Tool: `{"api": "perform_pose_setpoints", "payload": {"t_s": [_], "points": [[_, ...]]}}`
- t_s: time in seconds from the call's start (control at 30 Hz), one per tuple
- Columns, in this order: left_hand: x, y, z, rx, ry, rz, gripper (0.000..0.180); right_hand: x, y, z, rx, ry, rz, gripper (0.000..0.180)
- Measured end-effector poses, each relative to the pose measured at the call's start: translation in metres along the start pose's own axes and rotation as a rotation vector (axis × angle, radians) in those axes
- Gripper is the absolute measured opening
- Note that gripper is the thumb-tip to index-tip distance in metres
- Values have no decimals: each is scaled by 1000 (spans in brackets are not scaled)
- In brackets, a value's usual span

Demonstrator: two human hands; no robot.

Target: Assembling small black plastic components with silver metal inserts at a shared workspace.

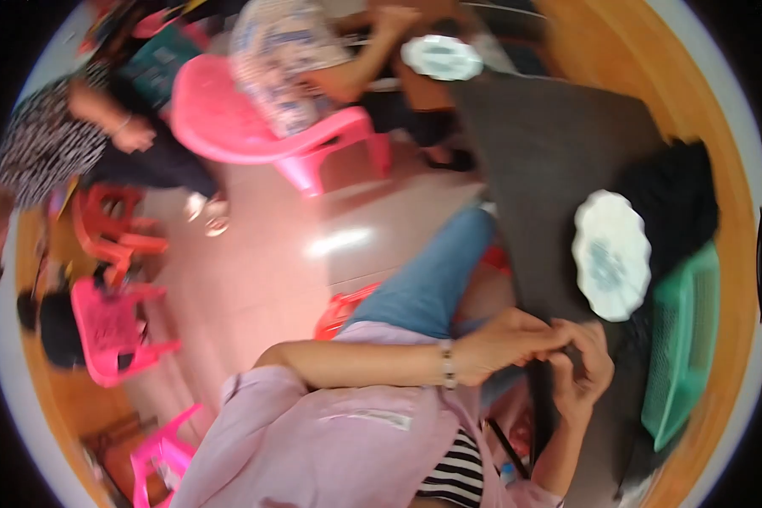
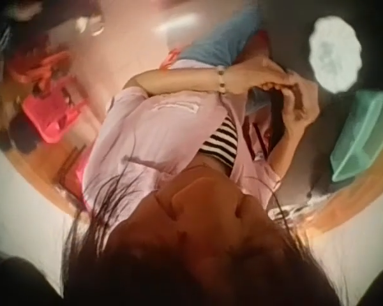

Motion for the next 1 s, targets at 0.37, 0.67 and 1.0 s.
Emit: {"api": "perform_pose_setpoints", "payload": {"t_s": [0.37, 0.67, 1.0], "points": [[0, -19, 3, 39, -26, -120, 38, 42, 32, -127, 245, 345, 309, 29], [10, -30, -20, 106, 120, -78, 27, 151, 181, -329, 772, 782, 881, 29], [4, -34, -18, 116, 121, -91, 25, 235, 312, -386, 513, 1057, 1243, 36]]}}
Point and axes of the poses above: each hand's wrist, its own y-axis away from the middle knuckle, its own z-axis out of the palm, x = y × z, the point moved 8 cm from there along -y, towards the middle knuckle, and after that the axes turned 14 degrees about y, right-handed, at the moved point
